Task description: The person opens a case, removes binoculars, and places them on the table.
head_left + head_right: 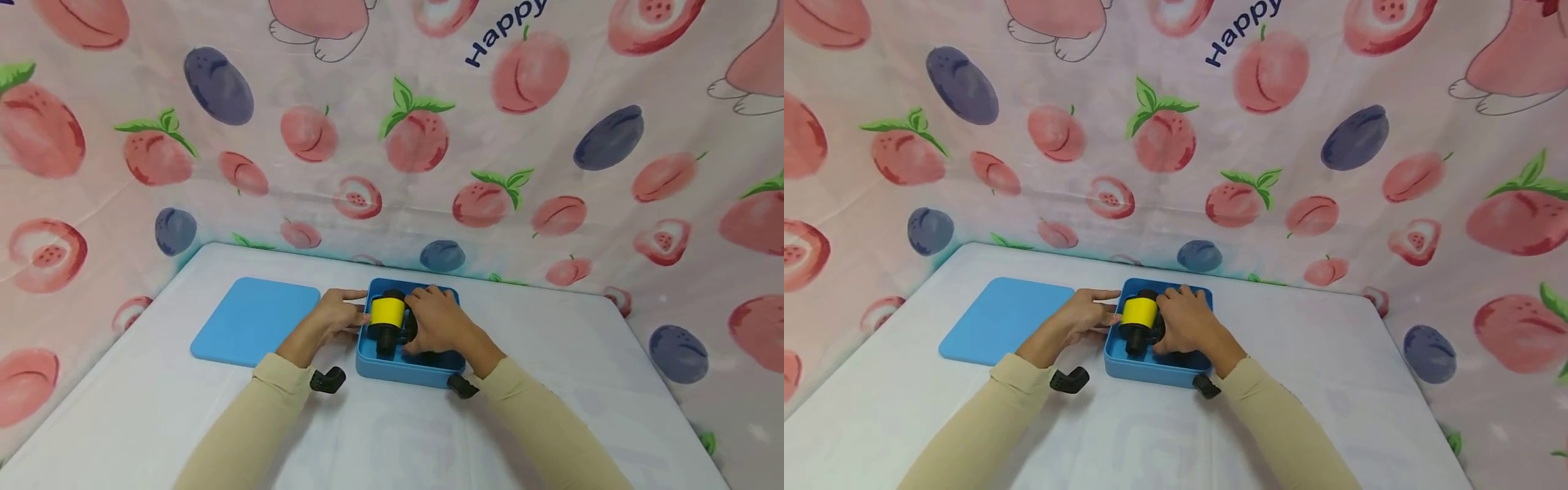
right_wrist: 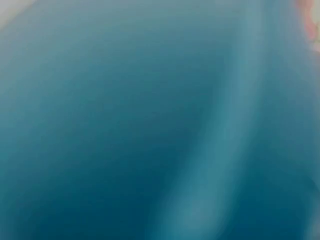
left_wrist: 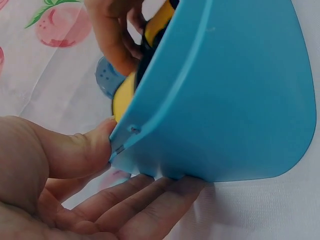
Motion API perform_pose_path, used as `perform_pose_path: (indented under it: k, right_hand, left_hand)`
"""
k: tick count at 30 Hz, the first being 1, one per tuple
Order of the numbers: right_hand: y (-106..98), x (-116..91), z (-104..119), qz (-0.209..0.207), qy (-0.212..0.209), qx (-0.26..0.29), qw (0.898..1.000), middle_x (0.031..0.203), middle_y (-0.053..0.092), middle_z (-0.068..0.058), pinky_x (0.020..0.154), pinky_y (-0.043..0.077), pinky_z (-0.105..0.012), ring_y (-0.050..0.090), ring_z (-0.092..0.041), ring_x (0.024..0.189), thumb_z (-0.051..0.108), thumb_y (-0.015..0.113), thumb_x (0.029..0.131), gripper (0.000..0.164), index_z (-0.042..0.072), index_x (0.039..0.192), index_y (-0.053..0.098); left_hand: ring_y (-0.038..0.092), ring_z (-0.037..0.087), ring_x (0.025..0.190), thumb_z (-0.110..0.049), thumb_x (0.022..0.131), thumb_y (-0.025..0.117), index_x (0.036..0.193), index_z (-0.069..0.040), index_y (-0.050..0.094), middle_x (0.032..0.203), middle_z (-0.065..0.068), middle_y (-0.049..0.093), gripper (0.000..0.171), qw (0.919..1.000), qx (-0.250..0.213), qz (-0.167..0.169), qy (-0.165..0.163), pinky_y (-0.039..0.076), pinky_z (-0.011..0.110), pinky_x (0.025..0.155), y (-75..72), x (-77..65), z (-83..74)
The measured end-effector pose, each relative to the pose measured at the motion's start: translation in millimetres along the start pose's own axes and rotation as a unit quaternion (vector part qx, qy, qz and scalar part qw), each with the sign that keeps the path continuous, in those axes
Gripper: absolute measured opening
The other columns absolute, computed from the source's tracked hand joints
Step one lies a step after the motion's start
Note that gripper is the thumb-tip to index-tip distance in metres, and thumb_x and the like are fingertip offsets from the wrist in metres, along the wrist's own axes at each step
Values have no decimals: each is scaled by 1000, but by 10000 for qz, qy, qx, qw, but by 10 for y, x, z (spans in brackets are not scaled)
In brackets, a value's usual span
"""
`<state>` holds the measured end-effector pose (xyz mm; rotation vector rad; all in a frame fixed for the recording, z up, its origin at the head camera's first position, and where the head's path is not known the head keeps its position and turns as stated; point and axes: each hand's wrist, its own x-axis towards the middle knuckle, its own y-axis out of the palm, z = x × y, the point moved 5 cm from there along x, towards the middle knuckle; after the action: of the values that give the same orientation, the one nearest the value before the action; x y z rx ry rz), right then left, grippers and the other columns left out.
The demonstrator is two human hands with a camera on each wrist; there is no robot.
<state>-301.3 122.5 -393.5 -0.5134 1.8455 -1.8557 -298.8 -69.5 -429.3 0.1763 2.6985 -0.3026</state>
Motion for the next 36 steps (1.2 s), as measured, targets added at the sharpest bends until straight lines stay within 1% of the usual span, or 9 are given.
perform_pose_path:
  k: [3, 8, 12, 16, 18, 23, 27, 32, 36]
  right_hand:
    - [-69, -19, -13, -61, -19, -7, 10000, 148, 59, -13, 107, 46, -65, 52, -38, 133, 65, 86, 73, 97, 5, 145, 58]
    - [-173, -55, -43, -91, -86, -62, 9999, 146, 60, -12, 106, 46, -62, 52, -37, 133, 64, 87, 72, 95, 7, 143, 60]
    - [-247, -79, -27, -72, -228, -85, 9997, 147, 60, -12, 107, 45, -63, 51, -37, 133, 63, 87, 73, 93, 8, 143, 60]
    - [-324, -138, -37, -74, -271, -34, 9996, 149, 59, -12, 107, 44, -64, 50, -38, 136, 61, 87, 74, 93, 7, 145, 59]
    - [-371, -172, -60, -99, -265, 20, 9996, 150, 58, -13, 107, 44, -65, 50, -38, 136, 60, 88, 74, 94, 7, 145, 58]
    - [-495, -252, -154, -237, -121, 47, 9996, 151, 57, -14, 109, 43, -67, 49, -41, 137, 57, 90, 73, 96, 5, 146, 57]
    - [-552, -321, -228, -369, -49, 81, 9993, 151, 57, -15, 110, 42, -68, 49, -42, 138, 54, 91, 71, 95, 4, 145, 58]
    - [-568, -415, -326, -483, 29, 43, 9988, 150, 58, -17, 109, 41, -69, 49, -42, 137, 51, 93, 70, 94, 4, 144, 59]
    - [-585, -484, -406, -478, 139, 110, 9987, 151, 57, -18, 111, 39, -69, 48, -43, 138, 48, 94, 70, 95, 2, 144, 58]
  left_hand:
    - [73, 26, 102, 3, 96, 69, 157, -15, 48, 154, 22, 55, 67, 10000, -6, 4, -18, 56, 54, 103, -1, 3, 3]
    - [73, 25, 103, 3, 96, 69, 158, -14, 48, 154, 24, 54, 67, 10000, -53, 35, 6, 56, 56, 103, 13, -7, -12]
    - [73, 24, 100, 3, 96, 68, 157, -14, 48, 153, 23, 56, 67, 10000, -78, -19, -5, 56, 55, 102, -2, -11, -5]
    - [73, 24, 99, 3, 96, 68, 157, -14, 49, 151, 22, 58, 66, 10000, -62, -31, -29, 57, 54, 101, 3, 12, 15]
    - [73, 26, 101, 3, 96, 69, 157, -14, 49, 151, 22, 58, 66, 10000, -62, -48, -59, 57, 54, 102, 5, 20, 15]
    - [72, 33, 114, 1, 96, 69, 156, -14, 50, 151, 22, 58, 64, 9999, -11, -157, -23, 56, 55, 103, 1, 37, -35]
    - [70, 37, 122, 0, 98, 68, 156, -15, 50, 153, 22, 56, 63, 9998, -11, -179, -4, 55, 55, 103, -8, 40, -47]
    - [68, 39, 126, 1, 98, 68, 157, -12, 48, 154, 23, 55, 64, 9999, -105, -63, 46, 54, 57, 105, -3, 23, -18]
    - [68, 39, 125, 2, 97, 68, 157, -12, 48, 153, 25, 55, 64, 9998, -205, -10, 85, 54, 57, 106, 6, 11, 5]
